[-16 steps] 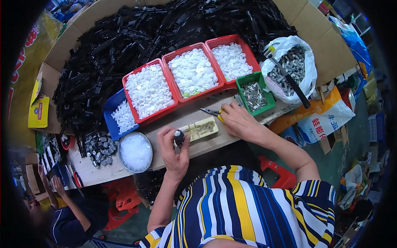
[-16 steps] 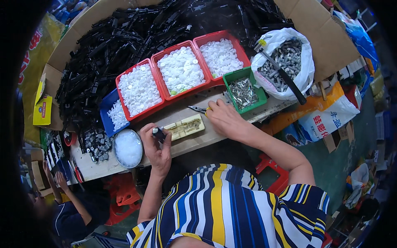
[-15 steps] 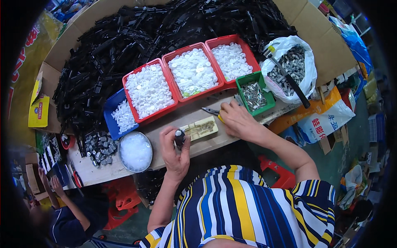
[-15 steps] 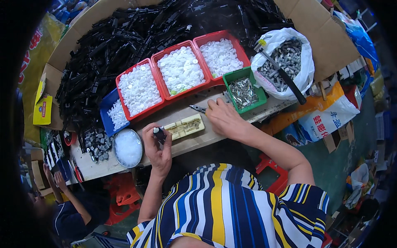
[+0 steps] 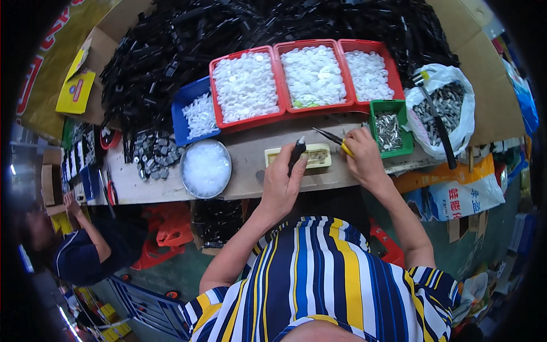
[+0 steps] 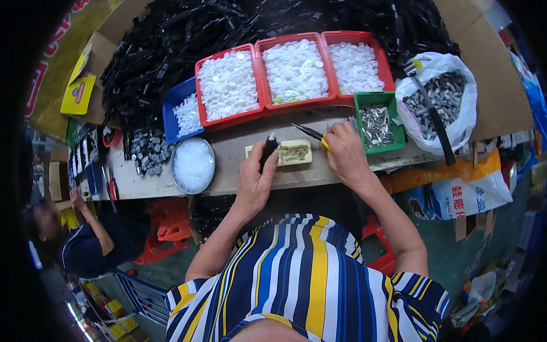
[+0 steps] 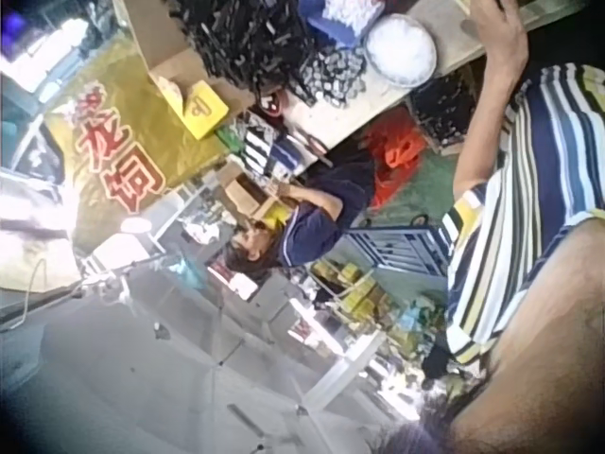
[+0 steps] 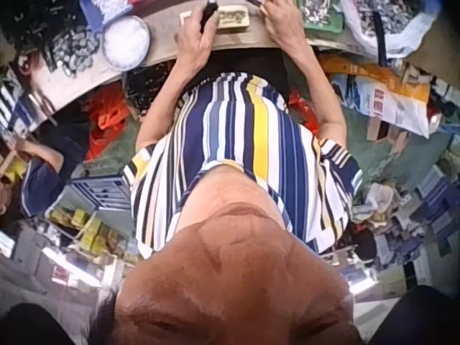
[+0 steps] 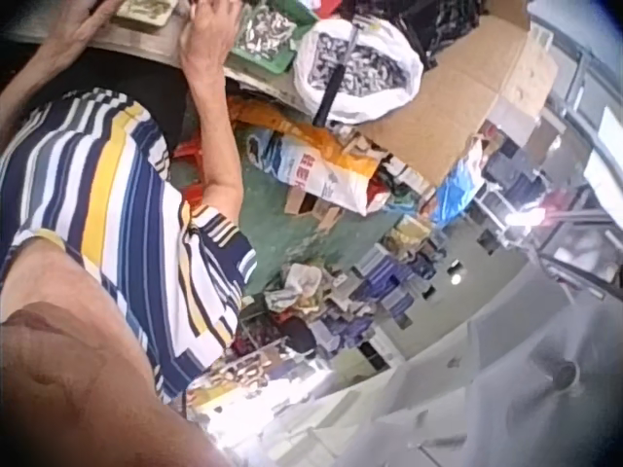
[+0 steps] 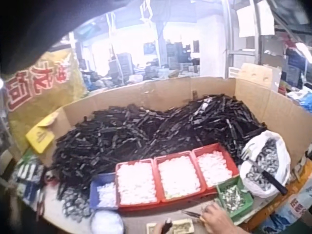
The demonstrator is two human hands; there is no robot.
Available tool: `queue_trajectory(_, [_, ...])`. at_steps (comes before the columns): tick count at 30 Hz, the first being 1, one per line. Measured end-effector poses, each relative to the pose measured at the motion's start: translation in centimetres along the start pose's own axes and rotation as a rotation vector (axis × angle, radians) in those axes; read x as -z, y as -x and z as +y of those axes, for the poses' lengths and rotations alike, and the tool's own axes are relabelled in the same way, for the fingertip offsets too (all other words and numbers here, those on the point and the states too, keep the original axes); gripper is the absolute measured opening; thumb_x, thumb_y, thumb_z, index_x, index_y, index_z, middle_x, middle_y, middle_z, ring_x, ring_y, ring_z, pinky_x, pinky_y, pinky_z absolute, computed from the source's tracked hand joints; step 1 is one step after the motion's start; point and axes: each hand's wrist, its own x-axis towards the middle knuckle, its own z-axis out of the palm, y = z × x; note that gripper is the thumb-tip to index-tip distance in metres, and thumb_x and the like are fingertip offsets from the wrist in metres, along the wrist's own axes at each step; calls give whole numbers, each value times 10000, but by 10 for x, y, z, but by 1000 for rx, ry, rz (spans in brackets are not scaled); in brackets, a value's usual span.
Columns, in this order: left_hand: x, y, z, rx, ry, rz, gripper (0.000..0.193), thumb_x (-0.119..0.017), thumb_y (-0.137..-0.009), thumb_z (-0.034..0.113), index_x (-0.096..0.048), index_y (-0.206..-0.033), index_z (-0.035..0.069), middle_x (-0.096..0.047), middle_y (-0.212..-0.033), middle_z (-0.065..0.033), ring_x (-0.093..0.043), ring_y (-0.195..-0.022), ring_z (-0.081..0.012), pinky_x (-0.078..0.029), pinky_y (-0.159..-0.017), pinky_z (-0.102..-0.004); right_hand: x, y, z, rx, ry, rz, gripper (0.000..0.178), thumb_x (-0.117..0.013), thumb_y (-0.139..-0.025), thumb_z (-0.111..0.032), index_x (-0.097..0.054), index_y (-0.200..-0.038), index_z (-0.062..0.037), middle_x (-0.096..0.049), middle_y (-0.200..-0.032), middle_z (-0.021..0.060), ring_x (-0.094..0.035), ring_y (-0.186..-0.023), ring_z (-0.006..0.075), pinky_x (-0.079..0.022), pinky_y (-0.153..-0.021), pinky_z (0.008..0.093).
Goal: The person assembles small lock mechanisms at a workbench. They pick up a black lock body, insert a white plastic component and a metal pin, and use pliers to secure the parts. The process is repeated for multiple units, with components organized in red and blue trays.
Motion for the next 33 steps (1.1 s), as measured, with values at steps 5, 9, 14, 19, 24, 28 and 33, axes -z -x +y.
queue_trajectory(5, [1,-1,3,-16,-26,10,251,-517,-1039,199,-565,-1152,-20,-634,-910,-221,-633,-823,-404,-481,-728,-418,33,-7,-35,-52,-323,-76,258,-511,-732,141,-594,-961,56,-557,-1110,204,-576,-1039,382,-461,-886,427])
queue_trajectory(9, [-3,-1,-5,-115,-51,40,253,-538,-1031,198,-589,-1168,-9,-620,-840,-181,-618,-745,-307,-477,-692,-372,32,-7,-41,28,-200,-148,221,-546,-781,113,-577,-996,70,-549,-1137,213,-576,-1033,409,-463,-888,445])
queue_trajectory(14, [1,1,-8,-112,-42,-25,273,-542,-1026,201,-580,-1172,-27,-610,-792,-168,-607,-696,-296,-480,-667,-378,31,-4,-45,-28,-181,-245,134,-566,-799,92,-535,-925,61,-545,-1045,215,-587,-946,415,-483,-802,454])
queue_trajectory(19, [14,0,-3,66,190,-295,300,-511,-1050,262,-602,-1116,-15,-534,-704,-55,-517,-622,-131,-414,-572,-289,34,5,-46,29,-157,-237,145,-572,-776,104,-520,-904,60,-555,-990,214,-592,-898,420,-489,-772,460])
queue_trajectory(24, [26,-4,-2,428,795,-690,360,-507,-1056,335,-626,-1075,-4,-510,-687,13,-434,-548,-64,-357,-508,-215,48,14,-45,84,-182,-275,173,-585,-734,102,-514,-882,47,-563,-988,199,-602,-905,396,-497,-778,443])
queue_trajectory(28, [26,-3,-2,557,1134,-861,402,-541,-1032,351,-619,-1066,-41,-526,-682,-36,-446,-528,-93,-354,-464,-228,55,19,-46,149,-171,-262,182,-595,-716,99,-518,-865,30,-576,-1001,177,-615,-908,361,-502,-785,422])
queue_trajectory(33, [28,5,-1,581,1224,-901,424,-564,-1016,360,-615,-1070,-57,-522,-685,-52,-447,-535,-102,-357,-448,-239,56,18,-46,188,-202,-293,209,-626,-707,72,-526,-884,17,-577,-1029,162,-613,-933,345,-497,-799,417])
